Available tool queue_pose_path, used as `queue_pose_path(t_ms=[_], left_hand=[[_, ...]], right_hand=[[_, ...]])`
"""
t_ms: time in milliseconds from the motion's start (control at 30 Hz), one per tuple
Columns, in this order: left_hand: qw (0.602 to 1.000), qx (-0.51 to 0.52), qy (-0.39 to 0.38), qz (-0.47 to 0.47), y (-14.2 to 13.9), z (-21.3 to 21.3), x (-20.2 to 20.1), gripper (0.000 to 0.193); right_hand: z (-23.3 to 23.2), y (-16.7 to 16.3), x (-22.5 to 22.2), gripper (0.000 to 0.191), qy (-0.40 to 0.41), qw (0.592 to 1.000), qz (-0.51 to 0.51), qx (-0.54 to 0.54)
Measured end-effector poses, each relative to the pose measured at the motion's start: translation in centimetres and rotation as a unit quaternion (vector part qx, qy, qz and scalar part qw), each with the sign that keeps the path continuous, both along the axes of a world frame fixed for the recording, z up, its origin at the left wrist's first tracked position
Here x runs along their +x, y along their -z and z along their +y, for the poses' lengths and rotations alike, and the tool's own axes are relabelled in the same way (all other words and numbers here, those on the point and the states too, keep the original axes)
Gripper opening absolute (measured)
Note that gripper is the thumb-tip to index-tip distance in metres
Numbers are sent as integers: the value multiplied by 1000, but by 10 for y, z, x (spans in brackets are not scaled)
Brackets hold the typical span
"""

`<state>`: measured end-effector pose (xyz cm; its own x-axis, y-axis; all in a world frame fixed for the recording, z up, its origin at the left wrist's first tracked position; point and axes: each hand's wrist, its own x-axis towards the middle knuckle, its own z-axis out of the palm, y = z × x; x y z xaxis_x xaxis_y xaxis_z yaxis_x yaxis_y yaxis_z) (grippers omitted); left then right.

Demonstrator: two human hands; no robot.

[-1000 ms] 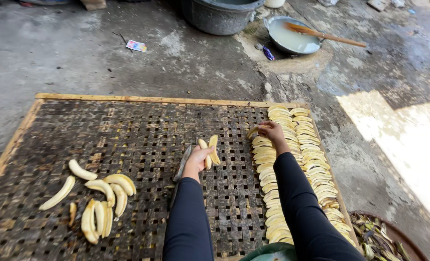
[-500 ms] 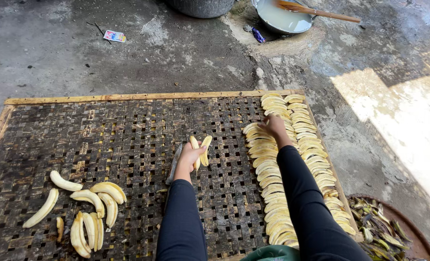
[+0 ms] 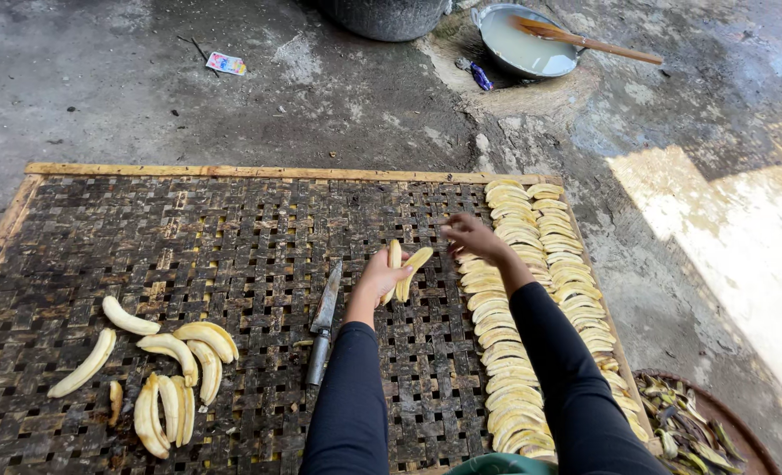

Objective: The person sits on the floor peeling bananas by hand and slicing them with a knife, laying the slices in rows on a woven bamboo drying tray. Peels are dropped into a plastic bowl and a woven basket of discarded peels sits beside them.

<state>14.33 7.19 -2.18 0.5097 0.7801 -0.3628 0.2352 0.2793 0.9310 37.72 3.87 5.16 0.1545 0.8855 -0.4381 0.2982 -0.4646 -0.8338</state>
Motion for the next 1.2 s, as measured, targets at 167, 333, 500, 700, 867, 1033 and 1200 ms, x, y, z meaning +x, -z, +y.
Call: queue_pose_path(t_ms=[167,333,500,700,867,1033,1200], left_hand=[[997,-60,-48,-9,33,6,7,38],[938,-235,-127,-222,66,19,-1,43],[948,-205,-124,-212,53,18,-11,49],[966,-173,-128,-144,25,8,-21,55],[979,-64,-154,-114,44,16,-16,52],[977,19,-207,-52,72,19,-3,44],[973,86,-212,10,72,24,-7,39]], right_hand=[[11,-7,-46,21,-214,975,54,4],[31,1,-7,17,-1,994,75,80],[26,14,27,14,110,967,-170,151],[6,25,36,19,146,870,-446,150],[19,20,-8,40,59,983,-85,151],[15,33,-62,36,-152,973,159,67],[33,38,-60,25,-170,961,211,57]])
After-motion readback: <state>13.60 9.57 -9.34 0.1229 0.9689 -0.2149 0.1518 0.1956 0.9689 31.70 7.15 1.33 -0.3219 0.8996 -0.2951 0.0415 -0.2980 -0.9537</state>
